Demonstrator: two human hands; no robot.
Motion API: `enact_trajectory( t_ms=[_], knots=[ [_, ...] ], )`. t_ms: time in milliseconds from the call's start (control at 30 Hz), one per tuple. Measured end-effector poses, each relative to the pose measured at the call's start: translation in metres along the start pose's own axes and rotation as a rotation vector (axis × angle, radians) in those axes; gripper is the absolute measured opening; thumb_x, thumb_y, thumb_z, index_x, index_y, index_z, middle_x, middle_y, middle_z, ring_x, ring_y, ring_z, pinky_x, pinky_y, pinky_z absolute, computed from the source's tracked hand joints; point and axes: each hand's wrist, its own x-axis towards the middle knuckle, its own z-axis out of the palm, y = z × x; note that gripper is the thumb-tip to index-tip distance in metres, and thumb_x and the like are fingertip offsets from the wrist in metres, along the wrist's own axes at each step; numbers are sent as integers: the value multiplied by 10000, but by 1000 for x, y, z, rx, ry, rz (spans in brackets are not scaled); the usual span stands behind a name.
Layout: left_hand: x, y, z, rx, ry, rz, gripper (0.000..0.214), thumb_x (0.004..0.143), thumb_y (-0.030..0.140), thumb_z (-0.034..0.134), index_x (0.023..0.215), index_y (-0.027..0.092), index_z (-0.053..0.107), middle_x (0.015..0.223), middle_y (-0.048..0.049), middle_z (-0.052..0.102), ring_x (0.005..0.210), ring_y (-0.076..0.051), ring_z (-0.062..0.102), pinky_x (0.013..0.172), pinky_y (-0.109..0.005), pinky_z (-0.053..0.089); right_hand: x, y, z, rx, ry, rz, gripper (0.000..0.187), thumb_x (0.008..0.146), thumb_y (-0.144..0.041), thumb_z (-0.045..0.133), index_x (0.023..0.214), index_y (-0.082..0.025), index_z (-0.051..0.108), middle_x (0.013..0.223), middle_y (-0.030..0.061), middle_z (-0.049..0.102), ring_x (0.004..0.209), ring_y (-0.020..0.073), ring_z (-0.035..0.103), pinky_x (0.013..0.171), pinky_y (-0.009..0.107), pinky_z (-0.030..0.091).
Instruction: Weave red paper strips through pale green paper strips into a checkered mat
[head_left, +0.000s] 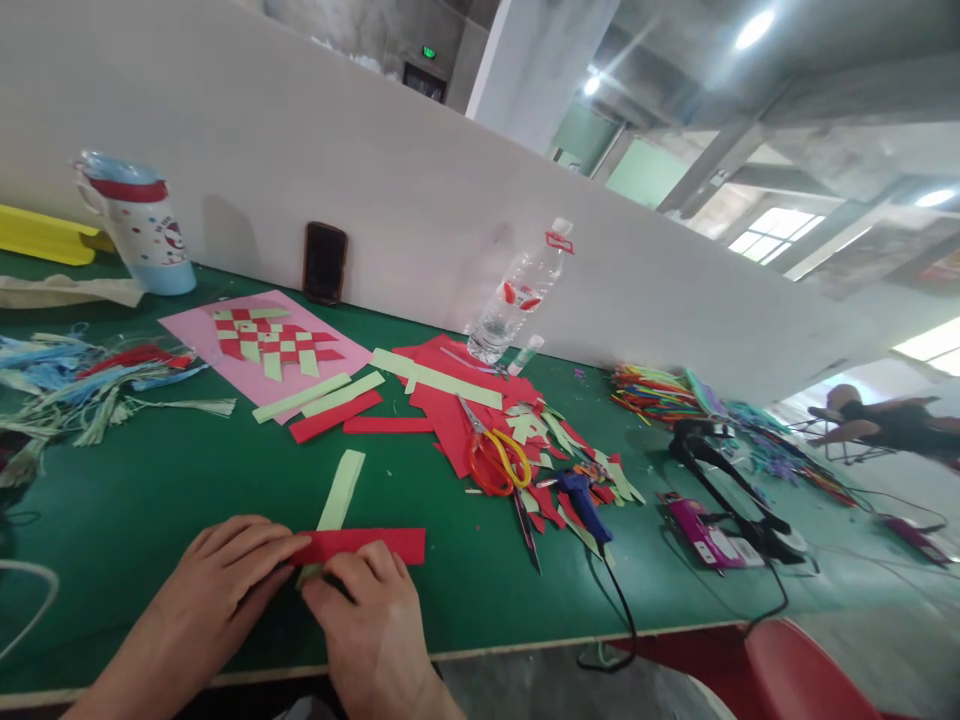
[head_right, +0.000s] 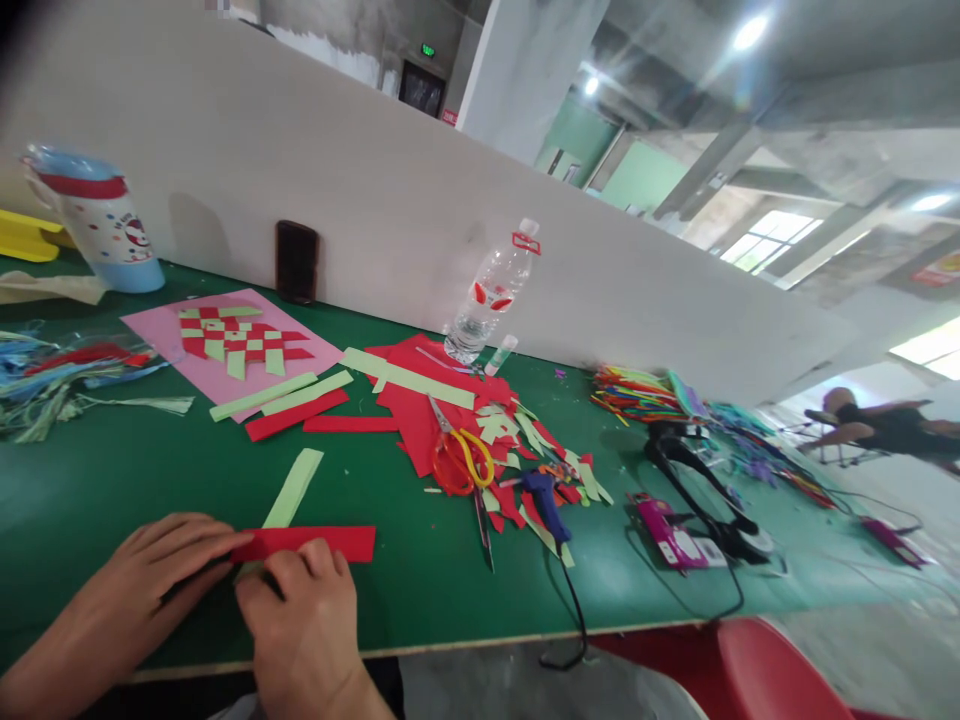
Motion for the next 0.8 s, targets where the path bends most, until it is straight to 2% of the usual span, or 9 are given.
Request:
enact_trajectory(
  t_ms=[100,200,267,367,467,567,667,800],
  knots=[
    [-2,2,-3,-5,-7,-17,376,1086,537,459,1226,356,757,1096,-1,818,1037,-218,742,895,-339,567,1,4,-9,67,-26,11,79,1029,-265,653,994,-261,723,919,9,743,772,200,624,668,324,536],
    [-4,5,-6,-13,-13,-50,389,1036,554,551,1316,339,715,1257,-33,779,1135,-245,728,968,-371,577,2,16,-24,77,-58,65,146,1047,-208,592,1074,-229,734,1041,62,750,933,231,667,843,357,601],
    [-1,7,-7,-16,-46,-9,479,987,544,631,1420,339,655,1443,-44,702,1275,-273,684,1048,-402,565,3,27,-32,65,-90,64,206,1045,-172,569,1175,-202,726,1156,90,752,1094,265,667,983,402,601],
    [12,10,-9,-42,-169,102,633,927,415,724,1535,392,550,1600,-1,588,1470,-289,554,1182,-443,494,3,40,-36,84,-147,8,212,1049,-183,560,1184,-191,723,1217,95,754,1188,271,658,1104,422,569],
    [26,9,-9,-82,-287,117,696,909,354,748,1558,433,511,1597,24,586,1522,-287,497,1255,-498,420,0,45,-34,118,-166,-2,208,1053,-186,548,1161,-193,726,1221,93,754,1189,254,666,1159,419,540],
    [34,5,-9,-71,-344,113,587,970,415,698,1535,430,542,1570,21,610,1503,-274,524,1259,-509,415,-3,45,-31,133,-140,7,211,1048,-187,552,1153,-203,734,1216,89,753,1189,249,668,1161,409,541],
    [32,-3,-8,-26,-338,111,455,1023,461,623,1476,410,616,1556,11,624,1483,-263,548,1255,-500,421,-6,44,-30,139,-140,22,201,1036,-191,576,1142,-217,745,1212,86,753,1203,246,661,1154,400,545],
    [26,-10,-10,-30,-274,103,427,1026,521,601,1431,398,659,1515,0,665,1460,-262,574,1244,-489,435,-8,44,-30,114,-196,48,197,1022,-192,608,1154,-223,750,1236,93,746,1240,235,641,1168,392,530]
  ],
)
